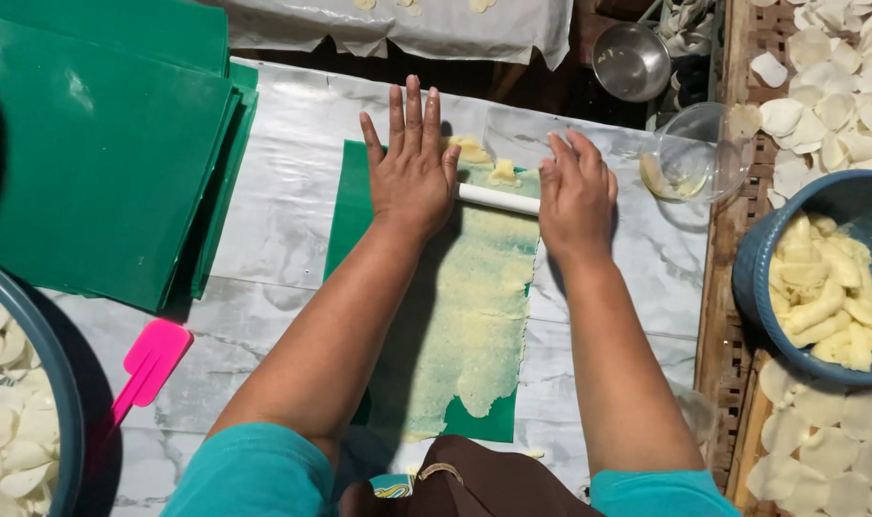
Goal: Flattening small pieces of dough into thin sheets using a rolling pin on a green mat.
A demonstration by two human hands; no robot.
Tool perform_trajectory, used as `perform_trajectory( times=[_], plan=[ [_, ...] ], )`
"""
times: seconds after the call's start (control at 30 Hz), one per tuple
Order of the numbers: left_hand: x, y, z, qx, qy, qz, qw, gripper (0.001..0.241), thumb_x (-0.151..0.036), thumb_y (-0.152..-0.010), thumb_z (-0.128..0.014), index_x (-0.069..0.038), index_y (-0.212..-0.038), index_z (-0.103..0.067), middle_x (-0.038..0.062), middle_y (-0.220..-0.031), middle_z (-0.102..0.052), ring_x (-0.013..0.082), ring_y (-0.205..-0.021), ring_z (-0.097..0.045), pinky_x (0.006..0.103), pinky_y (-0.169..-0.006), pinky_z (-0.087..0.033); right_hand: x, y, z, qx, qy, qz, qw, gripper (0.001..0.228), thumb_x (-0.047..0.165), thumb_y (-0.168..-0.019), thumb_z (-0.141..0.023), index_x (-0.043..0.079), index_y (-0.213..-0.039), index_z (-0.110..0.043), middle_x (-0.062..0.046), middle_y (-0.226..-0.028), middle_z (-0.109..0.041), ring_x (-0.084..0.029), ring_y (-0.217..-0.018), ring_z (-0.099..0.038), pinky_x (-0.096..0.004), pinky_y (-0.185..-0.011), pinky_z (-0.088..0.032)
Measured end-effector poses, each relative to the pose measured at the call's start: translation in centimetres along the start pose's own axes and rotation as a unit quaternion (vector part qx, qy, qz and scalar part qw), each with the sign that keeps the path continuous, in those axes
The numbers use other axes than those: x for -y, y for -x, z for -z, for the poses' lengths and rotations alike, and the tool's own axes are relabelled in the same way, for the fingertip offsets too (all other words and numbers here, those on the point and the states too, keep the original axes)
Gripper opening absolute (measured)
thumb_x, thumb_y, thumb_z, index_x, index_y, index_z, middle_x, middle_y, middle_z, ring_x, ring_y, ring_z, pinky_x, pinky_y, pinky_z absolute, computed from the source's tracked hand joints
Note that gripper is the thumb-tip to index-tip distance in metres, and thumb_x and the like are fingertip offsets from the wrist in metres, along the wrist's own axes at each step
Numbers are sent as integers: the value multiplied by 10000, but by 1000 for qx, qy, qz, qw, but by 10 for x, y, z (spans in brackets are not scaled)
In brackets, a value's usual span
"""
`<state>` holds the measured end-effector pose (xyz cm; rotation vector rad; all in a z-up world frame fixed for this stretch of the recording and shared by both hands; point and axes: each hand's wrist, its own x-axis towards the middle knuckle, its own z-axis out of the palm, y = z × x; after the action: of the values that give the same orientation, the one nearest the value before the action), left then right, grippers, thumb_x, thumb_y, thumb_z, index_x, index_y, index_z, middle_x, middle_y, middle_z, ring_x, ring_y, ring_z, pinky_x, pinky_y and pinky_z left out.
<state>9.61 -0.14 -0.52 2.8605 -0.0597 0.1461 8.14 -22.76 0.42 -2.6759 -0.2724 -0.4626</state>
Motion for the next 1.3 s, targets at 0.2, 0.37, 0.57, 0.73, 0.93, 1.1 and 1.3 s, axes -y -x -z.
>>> perform_trajectory(
  times=[0.2,0.37,0.57,0.73,0.93,1.1,1.3],
  plan=[
    [-7,-32,8,50,2,25,998,715,-444,-1107,-286,-98,-1690,-60,138,-1722,92,293,-1581,135,636,-1243,112,5,3,-8,60,79,-29,995,610,487,-1126,-198,163,-1606,-389,-100,-1674,-356,-278,-1564,-255,-695,-1165,57],
    [-8,-72,4,81,6,44,996,712,-469,-1111,-254,-109,-1692,-55,114,-1715,121,269,-1568,165,630,-1238,130,15,-53,-2,205,113,-130,963,654,536,-1065,-120,255,-1655,-127,-53,-1742,-77,-227,-1592,17,-677,-1173,124],
    [-7,-86,-8,24,-6,41,999,724,-497,-1131,-316,-90,-1698,-125,113,-1717,59,268,-1576,101,616,-1263,70,14,-65,-5,183,119,-121,968,721,582,-1052,-100,196,-1660,-125,-64,-1741,-75,-233,-1591,15,-686,-1172,113],
    [-10,-46,20,45,-6,37,998,702,-500,-1146,-232,-111,-1699,-46,111,-1721,105,258,-1583,132,616,-1264,85,10,-23,-11,139,138,-93,976,816,655,-1042,-134,133,-1668,-103,-80,-1749,-79,-244,-1606,-18,-634,-1210,83],
    [-8,-36,13,42,5,37,998,715,-510,-1127,-240,-123,-1696,-43,114,-1731,89,280,-1598,111,599,-1262,103,9,-12,-13,94,133,-54,985,755,618,-1080,-201,141,-1665,-191,-110,-1737,-162,-264,-1604,-81,-654,-1204,68],
    [-9,-61,19,70,29,62,995,714,-484,-1120,-198,-75,-1680,-27,140,-1720,108,280,-1579,144,620,-1247,118,16,-55,-6,199,120,-131,964,789,661,-1012,-75,215,-1663,-71,-56,-1748,-21,-207,-1596,48,-616,-1194,139],
    [4,-103,-19,42,39,124,991,745,-545,-1127,-224,-65,-1677,-75,120,-1731,37,276,-1595,67,593,-1272,46,-21,-57,-36,-136,130,61,980,451,391,-1149,-443,112,-809,-542,-101,-852,-570,-354,-780,-549,-479,-709,-386]
  ],
)
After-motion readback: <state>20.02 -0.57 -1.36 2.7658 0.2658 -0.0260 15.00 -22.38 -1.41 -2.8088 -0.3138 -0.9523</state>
